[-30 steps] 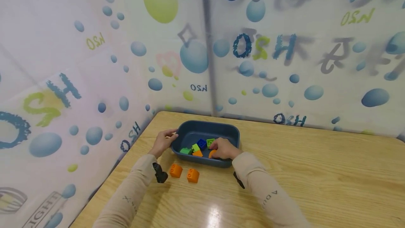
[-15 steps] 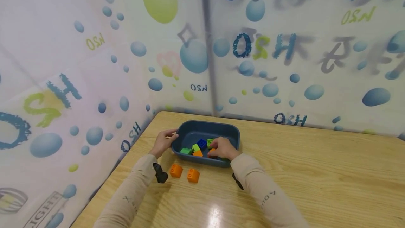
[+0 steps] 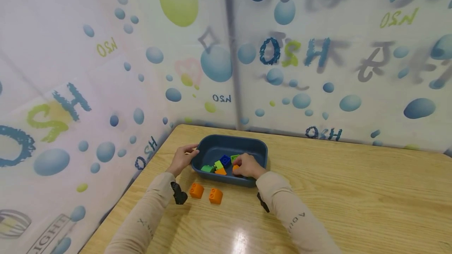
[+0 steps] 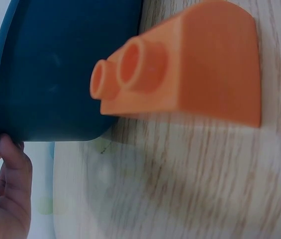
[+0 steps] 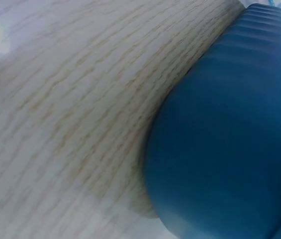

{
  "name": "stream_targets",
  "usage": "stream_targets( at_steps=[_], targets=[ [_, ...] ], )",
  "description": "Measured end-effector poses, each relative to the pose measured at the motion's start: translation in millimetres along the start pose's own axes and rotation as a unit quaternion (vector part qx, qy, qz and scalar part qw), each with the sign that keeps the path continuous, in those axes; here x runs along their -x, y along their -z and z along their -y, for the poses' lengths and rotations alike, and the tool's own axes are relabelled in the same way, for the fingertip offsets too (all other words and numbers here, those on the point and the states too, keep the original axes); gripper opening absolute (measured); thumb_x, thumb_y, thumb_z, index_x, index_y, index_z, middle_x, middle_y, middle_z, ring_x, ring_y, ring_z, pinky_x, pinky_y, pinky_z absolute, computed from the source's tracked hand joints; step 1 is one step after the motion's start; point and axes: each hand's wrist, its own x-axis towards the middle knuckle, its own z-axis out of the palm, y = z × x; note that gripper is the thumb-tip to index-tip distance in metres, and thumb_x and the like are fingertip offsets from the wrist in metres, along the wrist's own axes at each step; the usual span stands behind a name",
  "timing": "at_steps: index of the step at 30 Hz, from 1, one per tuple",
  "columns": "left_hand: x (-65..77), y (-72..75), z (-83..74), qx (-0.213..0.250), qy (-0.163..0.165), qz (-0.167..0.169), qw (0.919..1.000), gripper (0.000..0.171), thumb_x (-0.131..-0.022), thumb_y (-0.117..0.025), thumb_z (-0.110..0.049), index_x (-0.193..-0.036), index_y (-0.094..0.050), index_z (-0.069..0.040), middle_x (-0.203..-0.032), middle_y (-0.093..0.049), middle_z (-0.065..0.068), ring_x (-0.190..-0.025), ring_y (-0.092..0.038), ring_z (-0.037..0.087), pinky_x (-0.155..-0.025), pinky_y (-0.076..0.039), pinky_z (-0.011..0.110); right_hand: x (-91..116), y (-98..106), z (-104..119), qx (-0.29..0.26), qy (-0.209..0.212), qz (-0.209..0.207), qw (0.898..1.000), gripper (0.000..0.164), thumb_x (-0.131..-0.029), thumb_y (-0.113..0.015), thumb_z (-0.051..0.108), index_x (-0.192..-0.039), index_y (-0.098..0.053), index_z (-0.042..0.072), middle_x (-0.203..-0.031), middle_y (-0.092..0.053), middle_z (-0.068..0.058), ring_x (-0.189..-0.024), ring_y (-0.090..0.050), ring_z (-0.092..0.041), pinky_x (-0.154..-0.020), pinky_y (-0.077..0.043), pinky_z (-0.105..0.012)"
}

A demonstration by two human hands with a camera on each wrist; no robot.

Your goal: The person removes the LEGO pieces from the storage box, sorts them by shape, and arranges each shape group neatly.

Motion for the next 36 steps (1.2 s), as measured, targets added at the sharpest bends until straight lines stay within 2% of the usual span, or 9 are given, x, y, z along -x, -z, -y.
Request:
stream_targets(
  at_steps=[5,8,12,16,23,28,36],
  targets=[
    [-0.1,0.3,-1.3,-0.004,0.008,-0.003,1.0,0.032,-0.085,-0.059,-0.011,-0.116,-0.059,-0.002,-0.092,-0.057,0.015,-0.08,-0.053,0.023,-0.059,-0.045,0.025,0,0,1,0.051,0.022,-0.023,0.998,0.03,-0.073,-0.072,0.013,-0.098,-0.063,-0.002,-0.093,-0.063,-0.011,-0.084,-0.057,-0.023,-0.08,-0.044,-0.038],
    [-0.9,0.4,-1.9,-0.011,0.009,-0.007,0.9999,0.032,-0.085,-0.059,-0.011,-0.116,-0.059,-0.003,-0.092,-0.058,0.015,-0.08,-0.054,0.023,-0.059,-0.045,0.026,-1,-1,2,0.073,0.016,-0.035,0.997,0.033,-0.073,-0.072,0.018,-0.098,-0.063,-0.001,-0.093,-0.062,-0.01,-0.084,-0.057,-0.022,-0.08,-0.044,-0.037],
    [-1.5,0.5,-2.4,-0.016,0.005,-0.008,0.9998,0.032,-0.086,-0.058,-0.012,-0.116,-0.059,-0.003,-0.093,-0.058,0.015,-0.081,-0.054,0.023,-0.06,-0.046,0.026,-1,-2,3,0.089,0.001,-0.04,0.995,0.036,-0.073,-0.073,0.021,-0.099,-0.064,-0.002,-0.092,-0.062,-0.01,-0.083,-0.057,-0.021,-0.074,-0.047,-0.034],
    [-0.9,0.3,-1.3,-0.011,0.002,-0.007,0.9999,0.032,-0.086,-0.058,-0.011,-0.116,-0.059,-0.002,-0.094,-0.057,0.015,-0.082,-0.053,0.024,-0.06,-0.046,0.027,1,-3,3,0.098,0.009,-0.039,0.994,0.036,-0.072,-0.073,0.019,-0.097,-0.064,-0.005,-0.087,-0.062,-0.011,-0.077,-0.055,-0.02,-0.07,-0.047,-0.033],
    [2.3,-0.1,1.9,-0.002,0.009,-0.005,0.9999,0.032,-0.085,-0.058,-0.011,-0.116,-0.058,-0.002,-0.097,-0.057,0.015,-0.084,-0.052,0.024,-0.062,-0.046,0.027,2,-4,5,0.077,-0.003,-0.048,0.996,0.032,-0.072,-0.072,0.011,-0.098,-0.063,-0.005,-0.093,-0.062,-0.014,-0.085,-0.057,-0.024,-0.076,-0.047,-0.036],
    [3.1,0.5,4.0,0.002,0.001,-0.007,1.0,0.031,-0.085,-0.058,-0.009,-0.115,-0.059,0.0,-0.095,-0.058,0.016,-0.082,-0.053,0.024,-0.061,-0.046,0.027,3,-3,6,0.064,0.006,-0.063,0.996,0.032,-0.073,-0.069,0.012,-0.1,-0.062,-0.005,-0.095,-0.062,-0.013,-0.087,-0.057,-0.025,-0.077,-0.047,-0.037],
    [3.4,0.3,4.7,0.0,-0.008,-0.009,0.9999,0.031,-0.085,-0.058,-0.01,-0.115,-0.059,-0.001,-0.093,-0.058,0.015,-0.08,-0.053,0.023,-0.059,-0.045,0.026,10,0,14,0.025,0.02,-0.06,0.998,0.031,-0.077,-0.066,0.011,-0.104,-0.061,-0.005,-0.095,-0.062,-0.012,-0.085,-0.057,-0.023,-0.075,-0.047,-0.035]
  ],
)
